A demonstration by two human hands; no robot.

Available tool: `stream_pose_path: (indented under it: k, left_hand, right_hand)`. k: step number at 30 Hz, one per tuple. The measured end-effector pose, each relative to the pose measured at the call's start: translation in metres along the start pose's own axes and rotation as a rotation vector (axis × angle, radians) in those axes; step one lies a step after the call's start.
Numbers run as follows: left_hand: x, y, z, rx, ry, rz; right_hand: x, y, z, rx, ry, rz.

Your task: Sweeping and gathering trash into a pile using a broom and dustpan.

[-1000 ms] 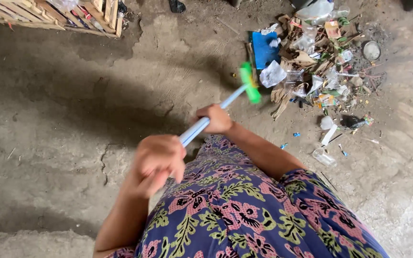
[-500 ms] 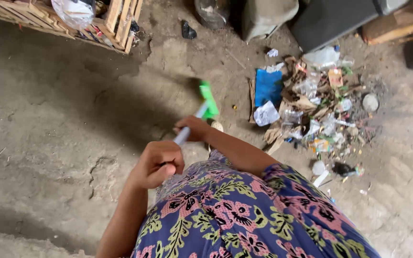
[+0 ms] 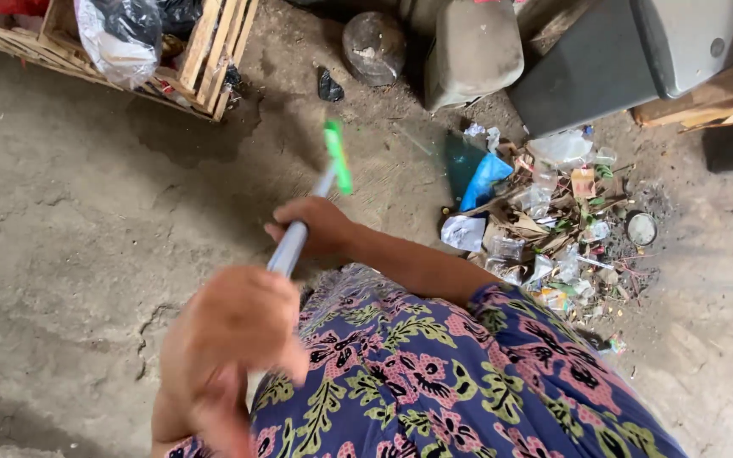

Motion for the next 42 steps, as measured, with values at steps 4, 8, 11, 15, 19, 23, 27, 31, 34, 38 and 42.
stream_pose_path:
  k: [4, 8, 11, 15, 19, 23, 27, 31, 34, 38, 42]
  left_hand:
    - [-0.036, -0.105, -0.036, 0.071, -0.407, -0.224]
    - [-0.035, -0.218, -0.040, 0.325, -0.369, 0.120]
    - [-0.027, -0.285, -0.041, 0.449, -0.367, 0.327]
    - [-0.087, -0.248, 0.011, 0.434, -0.423, -0.014]
    - [-0.150, -0.175, 0.090, 0.410, -0.395, -0.021]
    - [-0.170, -0.173, 0.107, 0.257, -0.659, -0.342]
    - [-0.191, -0.278, 0.060, 0.017, -0.781, -0.224]
    - [-0.204, -0.346, 0.055, 0.098, -0.711, -0.082]
    - [-0.207, -0.349, 0.080, 0.221, -0.577, -0.097]
    - [-0.197, -0.309, 0.096, 0.405, -0.580, -0.038]
    - [-0.205, -0.216, 0.118, 0.290, -0.590, -0.206]
  right_hand:
    - [-0.011, 0.091, 0.015, -0.039, 0.048, -0.053]
    - [0.013, 0.188, 0.030, 0.083, -0.004, -0.246]
    - [0.040, 0.225, 0.046, 0.241, 0.019, -0.349]
    - [0.010, 0.215, 0.055, 0.241, 0.203, -0.468]
    - [-0.114, 0.120, 0.052, 0.149, 0.294, -0.147]
    - [-0.206, 0.124, 0.029, 0.092, 0.300, -0.047]
    - [-0.261, 0.221, 0.032, -0.055, 0.324, -0.038]
    - [-0.241, 0.301, 0.030, -0.147, 0.295, -0.127]
    - [-0.200, 0.302, 0.039, 0.013, 0.328, -0.299]
    - [-0.163, 0.228, 0.062, 0.136, 0.338, -0.386]
    - [-0.171, 0.135, 0.082, 0.068, 0.388, -0.225]
Point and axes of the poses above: each hand's wrist, its own x-axis away from the middle knuckle, its own z-axis out of the back of the hand, y = z × x, the point moved 7 cm from there along -x, towards the middle knuckle, and after that the axes turned 5 degrees about -x, right-handed, at the moved point
